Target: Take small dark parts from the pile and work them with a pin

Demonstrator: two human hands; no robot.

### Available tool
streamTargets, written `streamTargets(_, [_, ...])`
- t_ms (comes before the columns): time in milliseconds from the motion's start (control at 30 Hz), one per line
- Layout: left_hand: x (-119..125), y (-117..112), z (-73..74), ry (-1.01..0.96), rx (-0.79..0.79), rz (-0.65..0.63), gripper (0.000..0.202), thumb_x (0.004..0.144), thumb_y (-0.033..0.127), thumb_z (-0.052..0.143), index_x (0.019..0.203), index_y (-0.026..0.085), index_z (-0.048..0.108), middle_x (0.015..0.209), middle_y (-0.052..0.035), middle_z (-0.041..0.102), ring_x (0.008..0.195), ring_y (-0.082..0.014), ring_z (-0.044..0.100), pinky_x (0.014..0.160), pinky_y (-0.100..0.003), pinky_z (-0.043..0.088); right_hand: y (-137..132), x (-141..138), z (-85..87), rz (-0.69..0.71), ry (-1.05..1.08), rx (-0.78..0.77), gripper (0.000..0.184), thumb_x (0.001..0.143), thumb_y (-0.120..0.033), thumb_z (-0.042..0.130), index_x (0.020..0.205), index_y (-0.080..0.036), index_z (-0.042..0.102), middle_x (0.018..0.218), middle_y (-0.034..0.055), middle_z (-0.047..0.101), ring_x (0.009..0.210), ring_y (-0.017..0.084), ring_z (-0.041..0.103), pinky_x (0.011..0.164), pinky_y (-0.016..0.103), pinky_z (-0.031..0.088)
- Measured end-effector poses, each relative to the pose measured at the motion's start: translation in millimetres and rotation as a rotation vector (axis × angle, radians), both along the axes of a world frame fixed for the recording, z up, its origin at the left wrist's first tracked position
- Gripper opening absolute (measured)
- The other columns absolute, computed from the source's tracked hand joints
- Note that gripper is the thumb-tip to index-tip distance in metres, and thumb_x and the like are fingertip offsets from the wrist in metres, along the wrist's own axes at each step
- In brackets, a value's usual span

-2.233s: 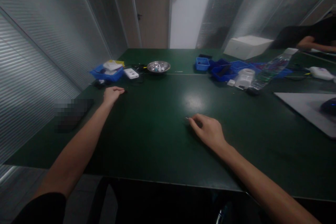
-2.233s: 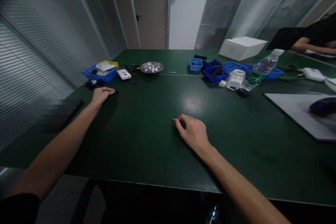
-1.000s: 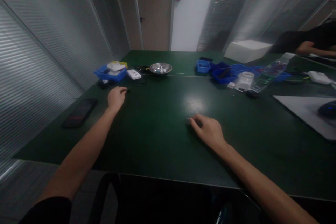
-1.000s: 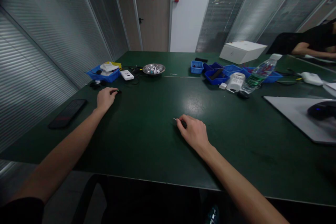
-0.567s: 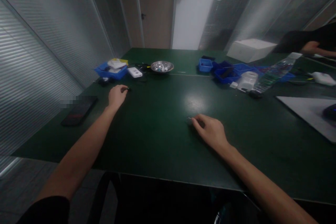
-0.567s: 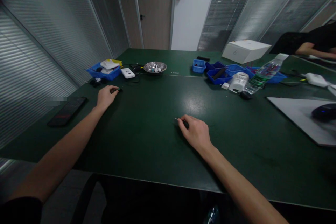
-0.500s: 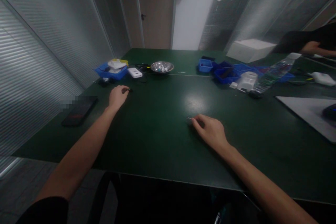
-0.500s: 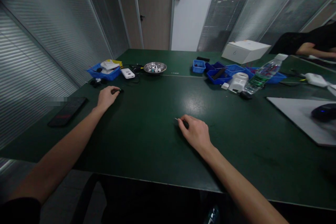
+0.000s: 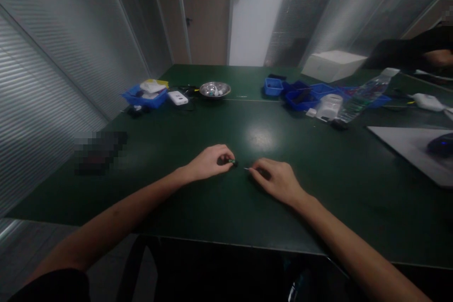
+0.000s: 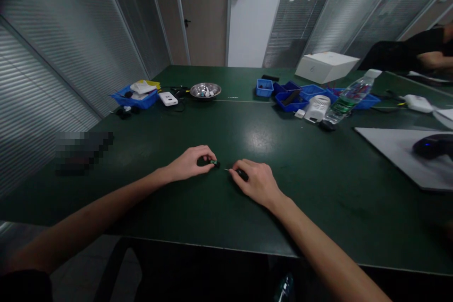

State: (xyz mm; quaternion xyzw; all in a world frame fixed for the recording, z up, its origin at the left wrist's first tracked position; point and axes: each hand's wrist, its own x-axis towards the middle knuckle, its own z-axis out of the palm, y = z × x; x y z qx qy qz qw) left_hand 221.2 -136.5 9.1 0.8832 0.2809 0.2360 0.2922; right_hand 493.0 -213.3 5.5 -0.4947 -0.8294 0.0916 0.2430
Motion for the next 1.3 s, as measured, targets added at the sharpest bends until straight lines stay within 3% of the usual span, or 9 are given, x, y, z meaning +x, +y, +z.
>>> streamTargets(133, [12.3, -15.6, 0.1, 0.010, 0.019, -0.021, 0.014, 0.093, 0.023, 0.064, 0.107, 0.020, 0.068, 0.103, -0.0052, 0.065, 0.092, -0.0190, 0.059, 0.082, -0.033, 0.048, -2.6, -1.2, 0.7, 0.038, -0.018, -0.008, 0.026, 0.102, -0.040, 0.051, 0.093, -0.022, 0.068, 0.083, 0.0013, 0.069, 0.065, 0.014, 0.060, 0.062, 0.027, 0.040])
streamTargets(400, [13.3, -20.1, 1.3, 0.022, 0.034, -0.078, 0.014, 0.095, 0.025, 0.064, 0.107, 0.020, 0.067, 0.100, -0.0052, 0.065, 0.096, -0.0207, 0.059, 0.086, -0.034, 0.046, -1.2, -2.4, -1.7, 0.044, -0.095, 0.023, 0.027, 0.103, -0.039, 0.051, 0.094, -0.022, 0.069, 0.084, 0.0013, 0.069, 0.066, 0.013, 0.061, 0.060, 0.027, 0.037])
streamTargets(733, [14.9, -21.1, 1.7, 0.031, 0.043, -0.100, 0.016, 0.096, 0.027, 0.064, 0.110, 0.020, 0.068, 0.104, -0.0057, 0.066, 0.100, -0.0216, 0.059, 0.089, -0.036, 0.047, -2.3, -18.0, 2.1, 0.110, -0.029, 0.037, 0.027, 0.105, -0.037, 0.049, 0.098, -0.021, 0.069, 0.089, 0.0026, 0.071, 0.069, 0.013, 0.063, 0.062, 0.026, 0.041])
streamTargets(1067, [11.2, -21.5, 8.4, 0.034, -0.018, -0.143, 0.020, 0.096, 0.024, 0.062, 0.115, 0.023, 0.068, 0.108, -0.0067, 0.067, 0.105, -0.0228, 0.060, 0.092, -0.038, 0.048, -1.2, -5.1, 5.3, 0.003, 0.109, 0.028, 0.032, 0.104, -0.040, 0.048, 0.094, -0.021, 0.072, 0.087, 0.0053, 0.074, 0.070, 0.016, 0.066, 0.063, 0.027, 0.048])
streamTargets(1200, [-2.2, -10.2, 13.7, 0.069, -0.049, -0.217, 0.024, 0.098, 0.021, 0.059, 0.120, 0.024, 0.068, 0.113, -0.0073, 0.068, 0.108, -0.0222, 0.061, 0.095, -0.038, 0.048, 0.3, -3.5, 2.6, -0.017, 0.101, 0.020, 0.032, 0.104, -0.041, 0.048, 0.095, -0.021, 0.071, 0.089, 0.0049, 0.074, 0.070, 0.015, 0.065, 0.065, 0.027, 0.048])
streamTargets(1300, [-26.8, 16.1, 12.9, 0.130, 0.004, -0.102, 0.026, 0.099, 0.024, 0.057, 0.122, 0.024, 0.068, 0.117, -0.0076, 0.067, 0.110, -0.0225, 0.061, 0.096, -0.038, 0.048, 0.0, -2.1, 2.0, -0.020, 0.105, 0.006, 0.032, 0.105, -0.042, 0.048, 0.095, -0.021, 0.070, 0.088, 0.0041, 0.073, 0.067, 0.014, 0.064, 0.064, 0.027, 0.047])
